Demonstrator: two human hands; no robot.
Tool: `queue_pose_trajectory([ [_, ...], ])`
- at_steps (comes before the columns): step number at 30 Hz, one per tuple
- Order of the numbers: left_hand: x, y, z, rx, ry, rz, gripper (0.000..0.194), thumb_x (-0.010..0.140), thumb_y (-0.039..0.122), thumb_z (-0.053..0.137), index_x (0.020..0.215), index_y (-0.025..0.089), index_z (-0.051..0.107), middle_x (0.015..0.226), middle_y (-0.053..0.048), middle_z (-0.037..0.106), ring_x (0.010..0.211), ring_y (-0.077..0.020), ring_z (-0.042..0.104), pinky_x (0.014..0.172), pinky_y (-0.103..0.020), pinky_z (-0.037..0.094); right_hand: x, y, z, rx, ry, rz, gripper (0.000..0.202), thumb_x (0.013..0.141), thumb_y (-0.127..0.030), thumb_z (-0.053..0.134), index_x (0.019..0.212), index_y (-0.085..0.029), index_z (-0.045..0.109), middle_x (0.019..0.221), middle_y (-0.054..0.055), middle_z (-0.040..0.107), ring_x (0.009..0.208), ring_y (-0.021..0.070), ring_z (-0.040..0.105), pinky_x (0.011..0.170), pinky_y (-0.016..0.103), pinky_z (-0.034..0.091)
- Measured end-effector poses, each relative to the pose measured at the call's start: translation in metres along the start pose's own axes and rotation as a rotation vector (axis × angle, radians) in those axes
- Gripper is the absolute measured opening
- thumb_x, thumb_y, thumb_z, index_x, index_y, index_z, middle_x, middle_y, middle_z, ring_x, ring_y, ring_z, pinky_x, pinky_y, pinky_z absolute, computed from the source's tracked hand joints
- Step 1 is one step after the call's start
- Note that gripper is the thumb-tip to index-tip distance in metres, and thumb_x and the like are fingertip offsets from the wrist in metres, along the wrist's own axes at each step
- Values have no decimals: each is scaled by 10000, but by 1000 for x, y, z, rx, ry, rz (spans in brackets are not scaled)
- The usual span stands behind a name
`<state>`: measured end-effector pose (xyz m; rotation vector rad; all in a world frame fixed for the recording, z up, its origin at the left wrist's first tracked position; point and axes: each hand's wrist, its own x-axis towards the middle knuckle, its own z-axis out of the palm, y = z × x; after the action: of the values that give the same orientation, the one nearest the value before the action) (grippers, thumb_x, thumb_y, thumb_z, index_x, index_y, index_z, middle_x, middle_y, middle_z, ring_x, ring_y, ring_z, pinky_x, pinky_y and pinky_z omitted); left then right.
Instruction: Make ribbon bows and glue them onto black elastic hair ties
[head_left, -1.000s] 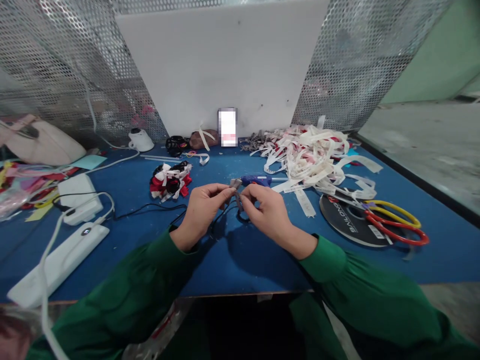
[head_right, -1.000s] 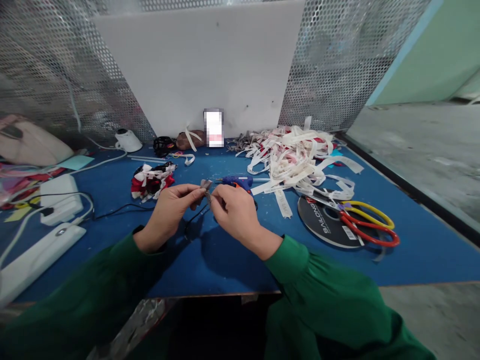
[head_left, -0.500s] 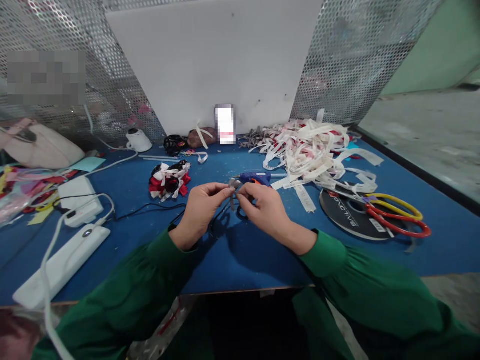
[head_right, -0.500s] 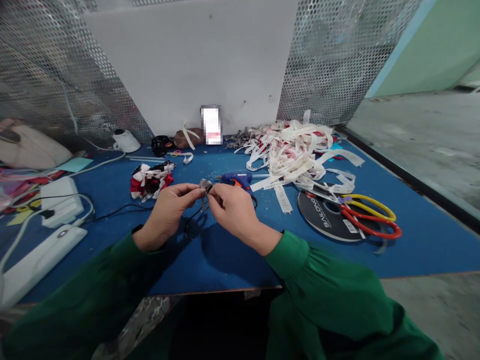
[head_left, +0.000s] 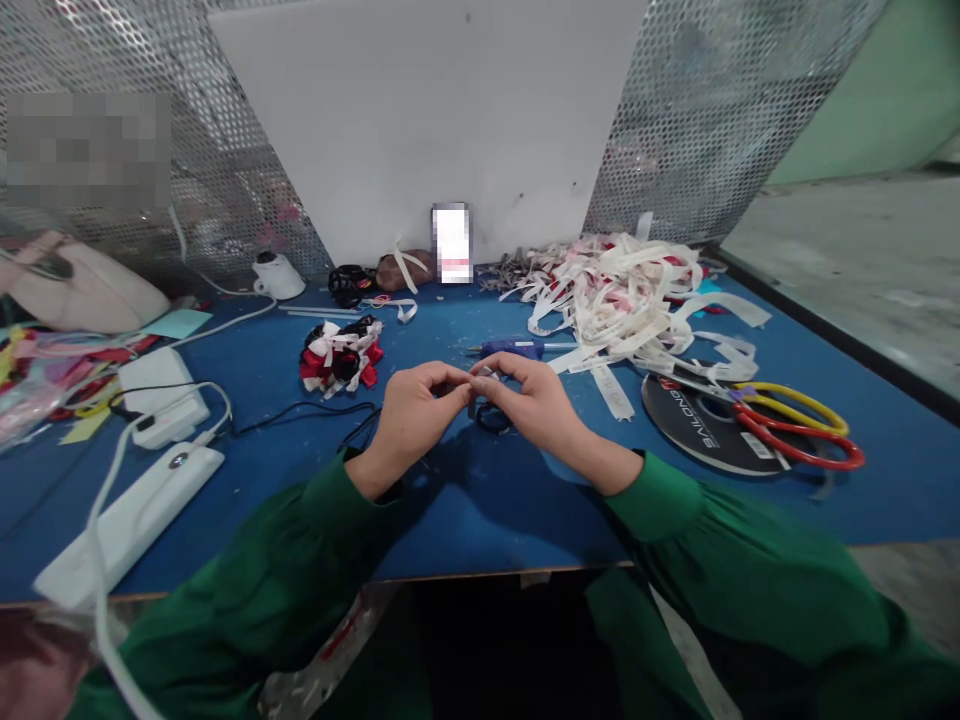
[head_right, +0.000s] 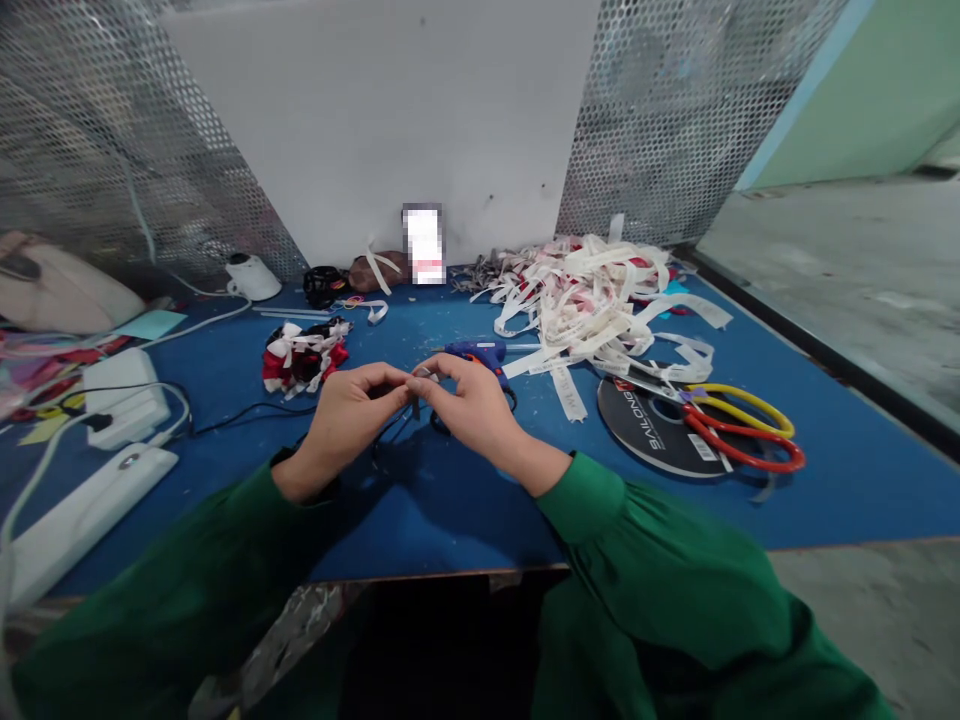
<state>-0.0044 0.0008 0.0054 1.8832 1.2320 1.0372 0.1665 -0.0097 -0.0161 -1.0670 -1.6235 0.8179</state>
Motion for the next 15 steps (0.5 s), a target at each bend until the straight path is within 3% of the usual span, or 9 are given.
queue_pose_trajectory([
  [8, 1, 0, 1, -346, -59, -106, 299, 770, 273, 758, 1035, 163, 673, 846, -33, 746, 761, -150, 687, 699, -253, 529, 3, 2, -2, 168, 170, 69, 175, 838, -340, 660, 754, -188, 641, 691, -8, 622, 669, 133, 532, 657, 281, 416],
  [15, 0, -2, 2, -281, -35, -73, 346, 799, 241, 719, 1120, 160, 621, 824, -31, 743, 716, -135, 673, 666, -242, 509, 3, 0, -1, 247, 63, 194, 291, 774, -457, 726, 747, -186, 622, 667, -18, 573, 630, 125, 486, 604, 278, 376],
])
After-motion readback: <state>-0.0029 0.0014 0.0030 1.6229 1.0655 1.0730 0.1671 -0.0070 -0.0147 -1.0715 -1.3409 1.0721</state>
